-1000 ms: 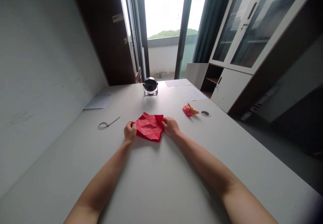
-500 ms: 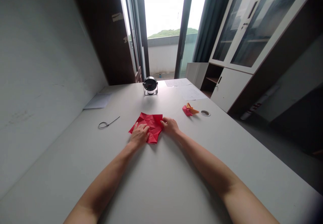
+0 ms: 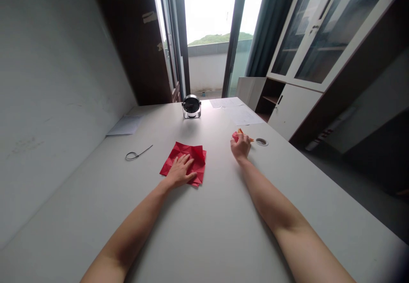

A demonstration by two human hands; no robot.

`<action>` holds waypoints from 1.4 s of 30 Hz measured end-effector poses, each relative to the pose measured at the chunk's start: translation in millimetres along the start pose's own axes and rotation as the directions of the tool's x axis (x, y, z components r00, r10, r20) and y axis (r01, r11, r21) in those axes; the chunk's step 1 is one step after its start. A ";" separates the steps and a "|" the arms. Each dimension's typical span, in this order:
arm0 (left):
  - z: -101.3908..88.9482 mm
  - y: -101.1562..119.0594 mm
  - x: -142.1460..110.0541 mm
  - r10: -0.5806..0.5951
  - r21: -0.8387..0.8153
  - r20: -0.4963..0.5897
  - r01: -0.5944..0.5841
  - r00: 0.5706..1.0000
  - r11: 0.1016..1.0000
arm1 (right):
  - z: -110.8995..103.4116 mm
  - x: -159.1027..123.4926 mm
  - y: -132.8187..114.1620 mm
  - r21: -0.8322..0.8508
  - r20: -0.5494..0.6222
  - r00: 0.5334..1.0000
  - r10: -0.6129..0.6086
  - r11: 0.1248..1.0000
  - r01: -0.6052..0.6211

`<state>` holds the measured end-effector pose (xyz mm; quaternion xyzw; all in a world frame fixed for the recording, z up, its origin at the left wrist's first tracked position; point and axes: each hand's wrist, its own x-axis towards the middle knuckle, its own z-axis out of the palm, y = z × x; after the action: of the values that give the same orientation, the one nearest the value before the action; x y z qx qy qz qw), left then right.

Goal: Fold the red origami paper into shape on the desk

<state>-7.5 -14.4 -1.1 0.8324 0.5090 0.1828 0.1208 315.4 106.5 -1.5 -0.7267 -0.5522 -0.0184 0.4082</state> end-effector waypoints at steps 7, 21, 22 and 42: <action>-10.9 16.9 1.0 0.062 -0.063 -0.163 -0.073 0.985 0.995 | 10.0 11.3 38.5 -0.119 0.038 0.984 0.173 0.979 -0.167; -18.1 31.1 2.6 0.076 -0.169 -0.290 -0.130 0.954 0.977 | 14.4 12.4 29.3 0.078 0.219 0.973 0.070 0.993 -0.089; -18.1 31.7 2.6 0.080 -0.164 -0.293 -0.132 0.953 0.978 | 14.6 12.1 27.4 0.120 0.227 0.972 0.063 0.989 -0.092; -24.2 27.5 3.3 -0.366 -0.579 -0.515 -0.001 0.775 0.815 | -31.4 -96.3 -102.1 0.382 -0.041 0.454 -0.890 0.406 0.830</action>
<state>5.6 -23.6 32.1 0.6023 0.5277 0.5636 0.2030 207.7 17.1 31.8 -0.2509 -0.8732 -0.0670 0.4124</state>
